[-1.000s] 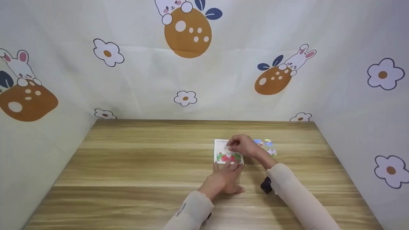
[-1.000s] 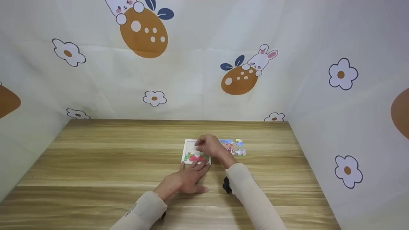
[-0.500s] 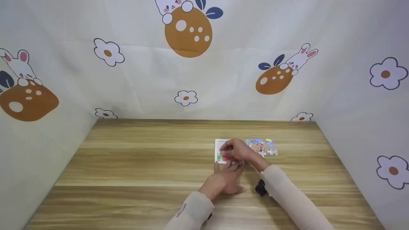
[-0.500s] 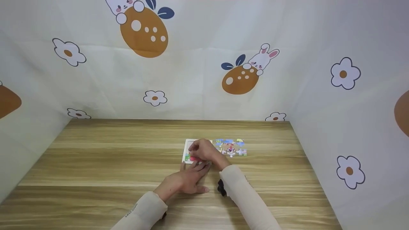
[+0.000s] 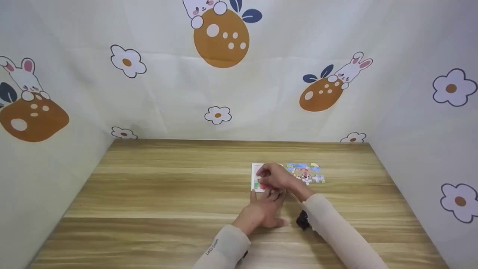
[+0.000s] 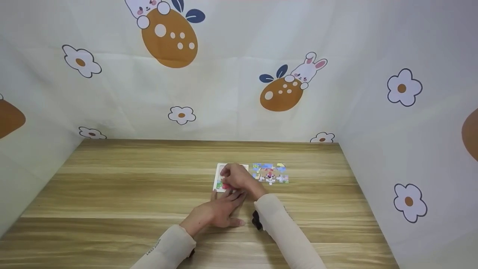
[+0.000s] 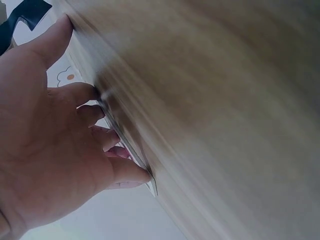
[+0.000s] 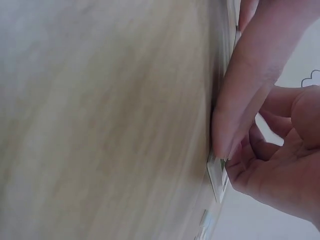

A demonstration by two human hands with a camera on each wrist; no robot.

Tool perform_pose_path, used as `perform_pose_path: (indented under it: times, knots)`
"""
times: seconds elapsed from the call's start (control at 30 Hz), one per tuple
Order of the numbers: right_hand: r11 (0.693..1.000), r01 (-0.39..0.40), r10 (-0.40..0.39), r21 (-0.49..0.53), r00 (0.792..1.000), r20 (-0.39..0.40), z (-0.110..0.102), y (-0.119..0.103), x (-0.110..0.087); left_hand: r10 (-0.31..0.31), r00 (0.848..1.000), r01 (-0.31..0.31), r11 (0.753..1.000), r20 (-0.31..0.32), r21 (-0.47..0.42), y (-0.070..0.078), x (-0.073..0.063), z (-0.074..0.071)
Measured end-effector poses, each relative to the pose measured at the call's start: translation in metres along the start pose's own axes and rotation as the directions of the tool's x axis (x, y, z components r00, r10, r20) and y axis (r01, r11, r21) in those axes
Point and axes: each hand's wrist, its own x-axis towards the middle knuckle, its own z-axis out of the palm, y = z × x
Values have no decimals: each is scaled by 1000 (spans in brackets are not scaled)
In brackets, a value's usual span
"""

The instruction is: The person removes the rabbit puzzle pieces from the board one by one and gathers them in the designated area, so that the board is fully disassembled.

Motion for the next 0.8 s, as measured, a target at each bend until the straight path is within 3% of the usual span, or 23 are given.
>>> perform_pose_path:
  times: [0.23,0.6,0.8]
  knots:
    - [999,-21,21,-30,1000,-16,0,-1,-1,-3,1000,3,1000,13,6,1,2,1]
    - [992,-29,27,122,1000,17,-7,-3,-1,1,1000,-1,1000,9,-21,0,0,0]
    - [993,-15,25,116,996,-85,-13,-5,-3,-2,1000,3,1000,14,-31,-1,2,1]
